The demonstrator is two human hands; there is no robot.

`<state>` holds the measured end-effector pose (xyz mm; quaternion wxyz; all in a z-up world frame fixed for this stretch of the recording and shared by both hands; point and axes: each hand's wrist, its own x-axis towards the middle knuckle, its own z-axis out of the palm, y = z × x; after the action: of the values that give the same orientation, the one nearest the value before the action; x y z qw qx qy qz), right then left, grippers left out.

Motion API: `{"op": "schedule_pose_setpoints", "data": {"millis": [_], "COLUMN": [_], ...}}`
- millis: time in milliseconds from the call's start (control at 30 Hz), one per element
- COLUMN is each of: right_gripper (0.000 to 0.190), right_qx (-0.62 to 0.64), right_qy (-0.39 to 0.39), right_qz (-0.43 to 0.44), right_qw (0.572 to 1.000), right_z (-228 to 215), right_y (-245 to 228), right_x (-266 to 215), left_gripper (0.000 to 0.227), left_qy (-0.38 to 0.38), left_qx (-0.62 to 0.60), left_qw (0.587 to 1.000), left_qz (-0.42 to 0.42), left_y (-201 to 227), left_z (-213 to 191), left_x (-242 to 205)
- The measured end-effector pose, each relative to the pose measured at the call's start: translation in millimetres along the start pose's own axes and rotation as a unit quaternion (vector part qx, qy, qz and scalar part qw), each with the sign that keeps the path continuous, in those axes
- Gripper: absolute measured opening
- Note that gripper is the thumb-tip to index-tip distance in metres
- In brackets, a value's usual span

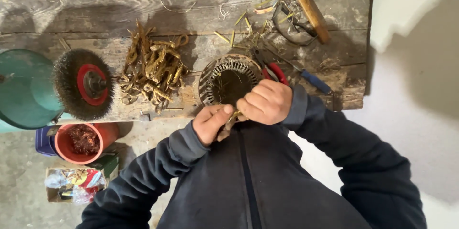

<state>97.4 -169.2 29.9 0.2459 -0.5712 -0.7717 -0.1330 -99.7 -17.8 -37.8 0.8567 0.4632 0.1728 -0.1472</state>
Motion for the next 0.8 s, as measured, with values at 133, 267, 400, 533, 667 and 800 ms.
{"op": "schedule_pose_setpoints", "data": {"millis": [133, 267, 400, 533, 667, 800], "right_gripper": [0.019, 0.027, 0.043, 0.048, 0.045, 0.037], "right_qx": [0.139, 0.342, 0.475, 0.486, 0.472, 0.395], "right_qy": [0.001, -0.008, -0.026, -0.019, 0.000, 0.043], "right_qz": [0.116, 0.309, 0.395, 0.397, 0.395, 0.389], "right_qw": [0.984, 0.887, 0.786, 0.778, 0.788, 0.831], "right_z": [22, 26, 24, 29, 28, 24], "right_y": [-13, -35, -47, -52, -55, -55], "right_x": [-17, -29, -31, -36, -39, -40], "left_gripper": [0.041, 0.045, 0.040, 0.027, 0.020, 0.015], "left_qy": [0.012, -0.004, -0.017, -0.015, 0.013, 0.011], "left_qx": [0.141, 0.226, 0.331, 0.351, 0.320, 0.206], "left_qw": [0.979, 0.938, 0.889, 0.869, 0.893, 0.949], "left_qz": [0.148, 0.263, 0.315, 0.348, 0.317, 0.237], "left_y": [32, 66, 68, 68, 53, 26], "left_z": [-2, 3, 0, 2, 1, -6], "left_x": [-9, -20, -18, -16, -13, -6]}}
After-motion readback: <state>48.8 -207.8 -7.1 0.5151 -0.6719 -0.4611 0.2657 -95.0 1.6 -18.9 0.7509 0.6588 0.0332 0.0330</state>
